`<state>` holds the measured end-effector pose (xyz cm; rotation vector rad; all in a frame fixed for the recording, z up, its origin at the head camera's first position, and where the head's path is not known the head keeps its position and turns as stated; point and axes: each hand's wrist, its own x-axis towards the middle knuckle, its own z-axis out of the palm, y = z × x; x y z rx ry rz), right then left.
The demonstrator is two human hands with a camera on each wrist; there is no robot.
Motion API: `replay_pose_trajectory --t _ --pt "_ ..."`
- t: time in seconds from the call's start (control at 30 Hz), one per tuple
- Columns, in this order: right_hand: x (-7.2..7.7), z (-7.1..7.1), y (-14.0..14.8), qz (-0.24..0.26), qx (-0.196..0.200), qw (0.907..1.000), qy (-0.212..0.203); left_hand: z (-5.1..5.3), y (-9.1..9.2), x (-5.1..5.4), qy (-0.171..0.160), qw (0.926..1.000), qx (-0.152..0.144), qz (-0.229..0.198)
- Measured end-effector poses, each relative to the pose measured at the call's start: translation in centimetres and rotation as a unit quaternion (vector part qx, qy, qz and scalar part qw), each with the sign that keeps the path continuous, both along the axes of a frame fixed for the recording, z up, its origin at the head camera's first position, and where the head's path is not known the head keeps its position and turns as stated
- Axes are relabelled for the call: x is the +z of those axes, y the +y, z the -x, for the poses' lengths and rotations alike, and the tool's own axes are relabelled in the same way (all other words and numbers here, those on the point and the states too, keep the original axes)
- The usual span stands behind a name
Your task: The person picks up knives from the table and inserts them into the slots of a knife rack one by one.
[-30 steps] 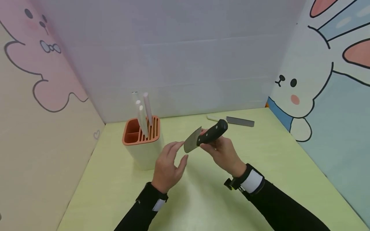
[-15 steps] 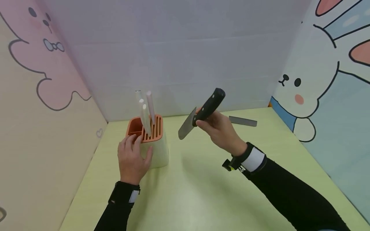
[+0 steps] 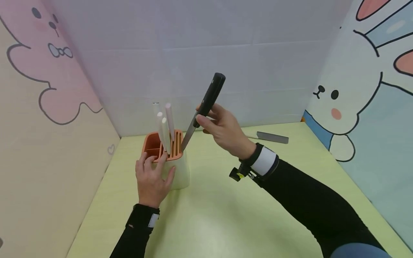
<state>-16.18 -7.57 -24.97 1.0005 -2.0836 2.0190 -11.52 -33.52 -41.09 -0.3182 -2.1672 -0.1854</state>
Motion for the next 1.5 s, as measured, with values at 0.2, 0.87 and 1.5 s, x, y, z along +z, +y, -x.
replay_pose_trajectory --t 0.2,0.87,1.5 --pt "0.3 0.6 -1.5 -0.017 0.005 0.9998 0.003 0.1 0.3 -0.1 0.007 0.9999 0.001 -0.010" --pt "0.6 1.0 -3.6 -0.085 0.004 0.9963 0.001 0.3 0.5 -0.5 0.029 0.9989 -0.011 -0.034" --pt "0.1 2.3 -5.9 -0.149 0.017 0.9886 -0.017 0.6 0.4 -1.1 0.035 0.9983 -0.007 -0.047"
